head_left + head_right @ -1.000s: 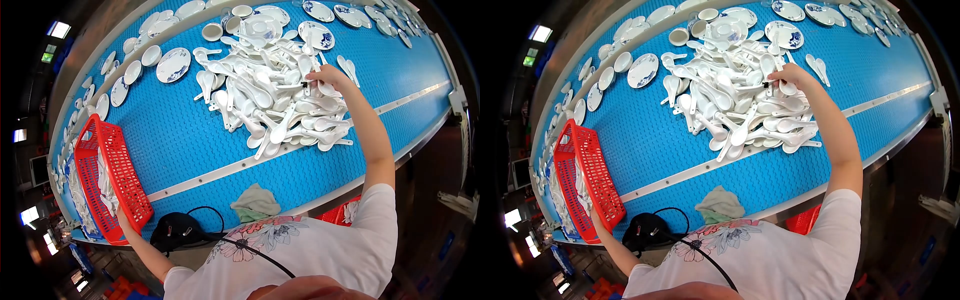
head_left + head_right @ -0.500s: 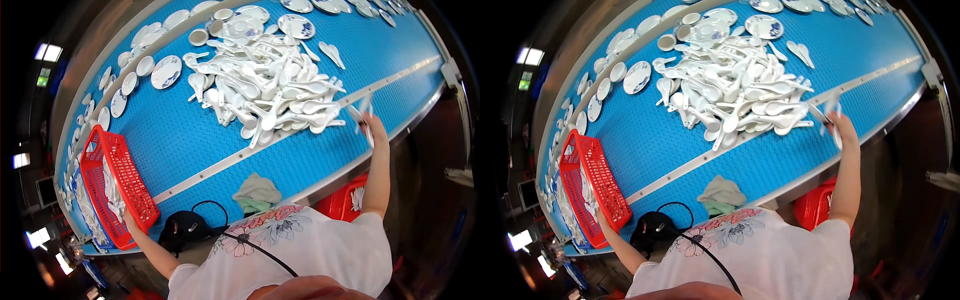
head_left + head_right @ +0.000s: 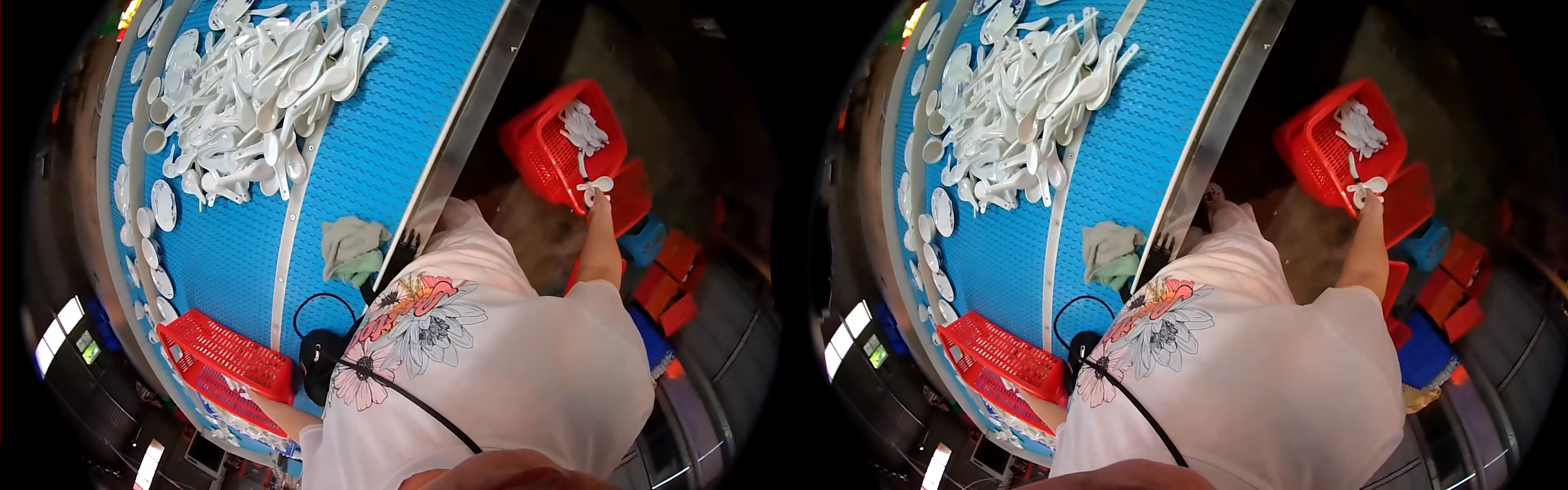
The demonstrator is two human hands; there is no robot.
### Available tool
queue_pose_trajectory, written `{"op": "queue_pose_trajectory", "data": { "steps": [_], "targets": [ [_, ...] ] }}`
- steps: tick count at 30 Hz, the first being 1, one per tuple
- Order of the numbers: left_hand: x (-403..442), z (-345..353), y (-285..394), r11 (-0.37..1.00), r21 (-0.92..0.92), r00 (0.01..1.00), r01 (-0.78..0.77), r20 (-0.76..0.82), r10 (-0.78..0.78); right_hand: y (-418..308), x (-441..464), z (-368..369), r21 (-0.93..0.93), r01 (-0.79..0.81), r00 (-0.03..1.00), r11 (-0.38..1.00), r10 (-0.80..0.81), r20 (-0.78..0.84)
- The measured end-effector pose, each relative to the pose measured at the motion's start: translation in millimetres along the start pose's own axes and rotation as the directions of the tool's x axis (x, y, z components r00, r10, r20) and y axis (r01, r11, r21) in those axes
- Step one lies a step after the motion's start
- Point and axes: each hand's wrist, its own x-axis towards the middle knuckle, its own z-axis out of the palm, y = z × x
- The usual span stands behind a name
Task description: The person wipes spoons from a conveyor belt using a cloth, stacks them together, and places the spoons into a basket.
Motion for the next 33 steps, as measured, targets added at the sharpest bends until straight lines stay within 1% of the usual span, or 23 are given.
{"op": "queue_pose_trajectory", "data": {
  "steps": [2,4,5,6,8,9,10,11,13,15,16,17,18,19,21,23,25,27,28,29,31,32,33],
  "targets": [
    [-3,6,4,1.000,0.013,1.000,-0.012,0.028,0.012,-34,-78,23,0.252,0.067,0.981,0.965,-0.110,0.158],
    [1,13,11,1.000,0.016,0.998,-0.023,0.060,0.022,-54,-54,33,0.260,-0.026,0.996,0.965,0.048,-0.080],
    [1,13,13,1.000,0.008,0.998,-0.026,0.060,0.025,-62,-43,38,0.234,-0.120,0.985,0.965,0.145,-0.095],
    [1,12,15,0.999,0.006,0.997,-0.035,0.069,0.035,-67,-20,44,0.052,-0.125,0.973,0.991,0.133,-0.187],
    [0,6,14,0.999,-0.029,0.997,-0.041,0.059,0.043,-80,-62,88,-0.154,0.101,0.994,0.983,-0.105,-0.021],
    [-1,5,14,0.998,-0.044,0.997,-0.044,0.055,0.047,-84,-59,112,0.097,0.155,0.966,0.983,-0.171,0.193],
    [-3,2,11,0.997,-0.065,0.998,-0.039,0.047,0.042,-91,-70,139,0.047,0.275,0.952,0.960,-0.279,0.129],
    [-2,3,12,0.997,-0.068,0.998,-0.044,0.050,0.048,-103,-146,181,0.117,0.373,0.905,0.920,-0.389,0.174],
    [-2,0,8,0.995,-0.087,0.998,-0.047,0.042,0.050,-121,-210,249,0.067,0.647,0.692,0.760,-0.622,0.367],
    [-2,-3,7,0.993,-0.110,0.998,-0.047,0.032,0.051,-130,-318,320,0.148,0.788,0.424,0.597,-0.702,0.573],
    [-1,-4,6,0.992,-0.121,0.998,-0.045,0.026,0.049,-127,-356,354,0.191,0.818,0.306,0.543,-0.691,0.655],
    [-1,-5,5,0.990,-0.130,0.999,-0.044,0.022,0.048,-120,-386,388,0.238,0.839,0.185,0.490,-0.667,0.722],
    [-1,-6,4,0.990,-0.136,0.999,-0.043,0.020,0.047,-110,-409,425,0.326,0.820,0.021,0.471,-0.593,0.805],
    [0,-7,3,0.989,-0.142,0.999,-0.037,0.018,0.040,-98,-443,454,0.364,0.846,-0.151,0.390,-0.479,0.865],
    [2,-9,2,0.987,-0.158,0.999,-0.031,0.013,0.034,-71,-504,507,0.385,0.894,-0.333,0.227,-0.237,0.913],
    [2,-11,0,0.986,-0.169,1.000,-0.016,0.012,0.018,-40,-540,560,0.461,0.887,-0.456,-0.007,-0.153,0.876],
    [6,-12,-1,0.984,-0.178,1.000,-0.003,0.005,0.004,-15,-561,613,0.500,0.849,-0.518,-0.169,-0.088,0.851],
    [8,-13,-2,0.982,-0.188,1.000,0.010,0.001,-0.010,12,-578,653,0.528,0.799,-0.557,-0.290,-0.026,0.830],
    [10,-13,-2,0.981,-0.192,1.000,0.017,0.002,-0.017,24,-586,663,0.503,0.793,-0.542,-0.345,-0.020,0.840],
    [10,-13,-2,0.980,-0.197,1.000,0.025,-0.001,-0.026,33,-594,672,0.455,0.797,-0.488,-0.397,0.020,0.873],
    [10,-11,-4,0.979,-0.201,0.999,0.043,0.000,-0.044,54,-599,688,0.447,0.788,-0.450,-0.423,0.099,0.888],
    [10,-11,-4,0.978,-0.202,0.999,0.047,-0.001,-0.048,57,-599,695,0.448,0.787,-0.447,-0.424,0.109,0.888],
    [12,-10,-4,0.979,-0.199,0.999,0.051,-0.003,-0.052,56,-607,695,0.396,0.781,-0.380,-0.484,0.136,0.915]
  ]
}}
